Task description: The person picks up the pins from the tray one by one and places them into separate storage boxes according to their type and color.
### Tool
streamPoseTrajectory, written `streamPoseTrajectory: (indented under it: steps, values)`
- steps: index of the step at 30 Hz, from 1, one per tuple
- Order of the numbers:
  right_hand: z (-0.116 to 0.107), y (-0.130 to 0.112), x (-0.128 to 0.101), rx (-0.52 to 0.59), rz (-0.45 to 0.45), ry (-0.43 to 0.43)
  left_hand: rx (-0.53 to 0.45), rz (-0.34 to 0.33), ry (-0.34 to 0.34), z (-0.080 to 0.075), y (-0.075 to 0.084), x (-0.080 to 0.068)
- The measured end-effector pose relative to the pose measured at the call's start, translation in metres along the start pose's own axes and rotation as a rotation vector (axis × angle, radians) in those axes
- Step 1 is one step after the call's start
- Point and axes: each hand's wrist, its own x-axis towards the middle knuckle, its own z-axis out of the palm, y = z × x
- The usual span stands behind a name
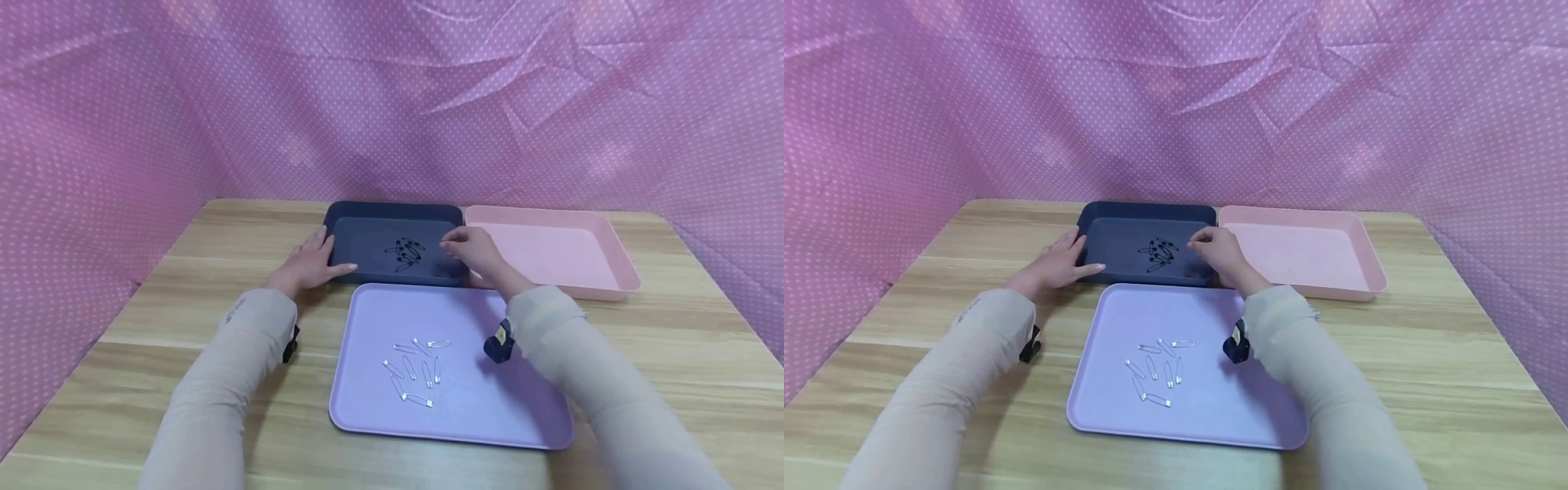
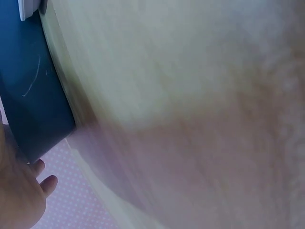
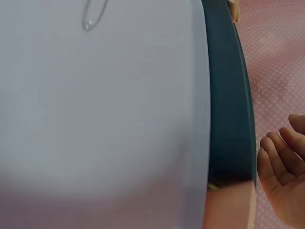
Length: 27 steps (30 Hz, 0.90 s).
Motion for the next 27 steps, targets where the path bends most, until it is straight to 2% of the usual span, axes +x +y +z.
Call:
streamPoseTrajectory:
  steps: [9,16,18,23,27]
  values:
    - [-0.029,0.016,-0.018,-0.069,-0.118,0.079,0.006,0.070,0.058,0.001,0.005,-0.008]
    - [-0.055,0.032,-0.036,-0.081,-0.119,0.125,-0.041,0.188,0.151,-0.003,0.013,-0.016]
    - [-0.064,0.038,-0.041,-0.115,-0.124,0.146,-0.057,0.219,0.175,-0.004,0.018,-0.019]
    - [-0.083,0.051,-0.055,-0.160,-0.113,0.215,-0.133,0.279,0.193,-0.008,0.030,-0.029]
    - [-0.097,0.061,-0.065,-0.164,-0.085,0.236,-0.222,0.299,0.191,-0.007,0.037,-0.036]
